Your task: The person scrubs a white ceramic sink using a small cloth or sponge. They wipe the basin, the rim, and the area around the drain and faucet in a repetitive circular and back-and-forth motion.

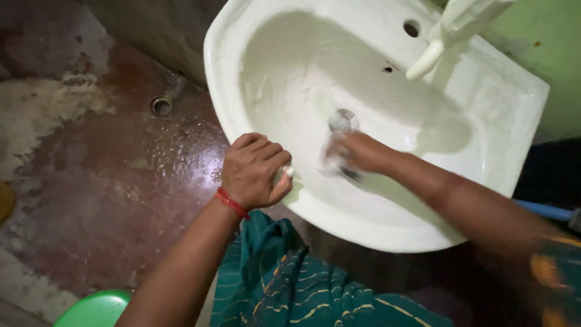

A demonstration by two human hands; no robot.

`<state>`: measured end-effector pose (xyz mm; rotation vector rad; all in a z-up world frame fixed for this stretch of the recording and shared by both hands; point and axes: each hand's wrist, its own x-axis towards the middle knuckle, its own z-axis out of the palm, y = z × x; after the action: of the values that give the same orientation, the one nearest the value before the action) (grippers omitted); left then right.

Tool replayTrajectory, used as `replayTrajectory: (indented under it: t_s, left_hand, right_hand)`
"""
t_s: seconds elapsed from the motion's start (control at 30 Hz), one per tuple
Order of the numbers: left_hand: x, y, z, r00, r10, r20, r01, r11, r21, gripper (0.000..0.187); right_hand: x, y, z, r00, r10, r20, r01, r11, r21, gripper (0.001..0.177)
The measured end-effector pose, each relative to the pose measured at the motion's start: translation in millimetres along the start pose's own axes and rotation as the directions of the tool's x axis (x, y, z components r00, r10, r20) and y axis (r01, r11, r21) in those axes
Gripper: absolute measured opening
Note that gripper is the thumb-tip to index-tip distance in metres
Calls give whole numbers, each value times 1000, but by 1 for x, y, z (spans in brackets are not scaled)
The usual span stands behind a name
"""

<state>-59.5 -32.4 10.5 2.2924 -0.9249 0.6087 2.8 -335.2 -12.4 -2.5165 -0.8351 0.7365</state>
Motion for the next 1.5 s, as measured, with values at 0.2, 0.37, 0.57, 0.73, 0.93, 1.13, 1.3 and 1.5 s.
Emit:
replayTrajectory:
  t_s: [0.2,0.37,0.57,0.73,0.93,1.13,1.3,1.5]
  left_hand:
    - [0,-2,2,1000,-5,-11,5,1000,3,26]
    - [2,2,-1,1000,17,-21,-15,998,66,28]
    - [-1,3,-3,1000,-12,7,12,999,50,25]
    - [2,0,-1,998,23,-52,-20,998,63,29]
    - [4,6,-8,1000,1,-17,0,999,54,31]
    - [2,4,-5,1000,-26,15,24,997,78,29]
    - [2,5,-8,999,-45,24,44,998,40,50]
    - [6,12,-11,993,-116,21,115,992,43,62]
  right_hand:
    - [-41,3,-5,959,174,222,-199,975,95,45]
    - [95,-18,3,915,-248,-318,370,831,415,36]
    - [-26,2,-3,942,171,288,-222,963,151,37]
    - [-70,7,-12,934,77,350,-162,962,220,43]
    - [70,-43,-5,943,-222,-249,315,838,445,34]
    - [-62,-25,-22,948,53,314,-144,951,273,41]
    - [-45,-30,-9,989,-91,117,31,898,439,40]
    - [33,-49,6,981,-78,-175,160,834,529,31]
